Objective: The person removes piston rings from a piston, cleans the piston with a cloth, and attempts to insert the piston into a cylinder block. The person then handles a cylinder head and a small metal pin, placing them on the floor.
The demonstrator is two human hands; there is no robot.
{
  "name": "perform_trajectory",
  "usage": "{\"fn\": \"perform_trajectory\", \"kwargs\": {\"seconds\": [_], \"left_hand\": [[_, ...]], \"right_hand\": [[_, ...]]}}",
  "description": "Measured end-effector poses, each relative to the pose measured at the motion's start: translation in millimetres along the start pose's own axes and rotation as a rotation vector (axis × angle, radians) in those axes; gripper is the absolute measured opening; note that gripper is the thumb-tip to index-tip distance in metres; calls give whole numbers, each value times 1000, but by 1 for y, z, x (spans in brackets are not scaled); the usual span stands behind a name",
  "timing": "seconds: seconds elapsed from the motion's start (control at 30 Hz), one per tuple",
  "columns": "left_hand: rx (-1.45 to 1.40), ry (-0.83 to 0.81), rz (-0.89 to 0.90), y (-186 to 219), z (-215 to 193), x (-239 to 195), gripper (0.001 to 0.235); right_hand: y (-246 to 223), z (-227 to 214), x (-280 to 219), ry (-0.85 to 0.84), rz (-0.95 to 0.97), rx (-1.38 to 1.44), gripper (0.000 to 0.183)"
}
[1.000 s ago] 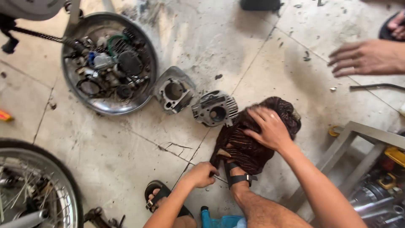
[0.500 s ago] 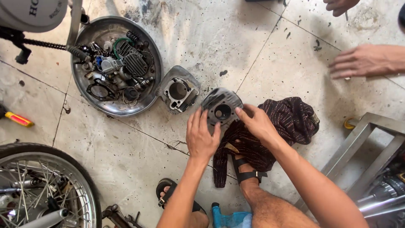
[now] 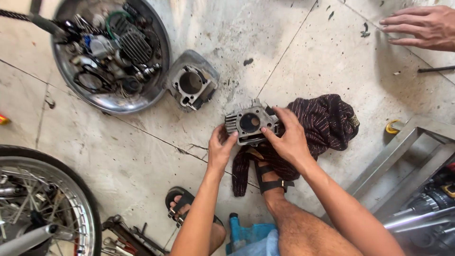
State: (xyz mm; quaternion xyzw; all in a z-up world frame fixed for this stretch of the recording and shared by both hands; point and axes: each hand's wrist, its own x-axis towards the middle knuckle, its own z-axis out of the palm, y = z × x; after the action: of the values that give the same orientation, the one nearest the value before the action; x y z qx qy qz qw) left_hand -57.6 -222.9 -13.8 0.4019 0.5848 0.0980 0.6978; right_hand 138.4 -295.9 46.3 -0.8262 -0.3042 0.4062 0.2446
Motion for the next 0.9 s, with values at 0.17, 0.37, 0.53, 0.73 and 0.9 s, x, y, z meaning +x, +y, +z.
{"fn": "perform_trajectory", "kwargs": {"seconds": [0.17,0.37,0.53,0.73,0.9], "left_hand": [[-202,92,-59,-30,3,16,62],[-255,78,-57,-41,4,27,69],[-368,99,-90,-33,12,30,51],[-396,110,-90,-38,12,35,49],[-385,103,-82,-37,11,36,48]], "right_hand": [[18,31,-13,124,-486,-239,54],[-21,23,-13,-183,-303,-281,48],[-8,32,-19,109,-501,-260,24],[-34,31,-22,-179,-373,-463,27],[-19,31,-21,-182,-347,-369,26]]}}
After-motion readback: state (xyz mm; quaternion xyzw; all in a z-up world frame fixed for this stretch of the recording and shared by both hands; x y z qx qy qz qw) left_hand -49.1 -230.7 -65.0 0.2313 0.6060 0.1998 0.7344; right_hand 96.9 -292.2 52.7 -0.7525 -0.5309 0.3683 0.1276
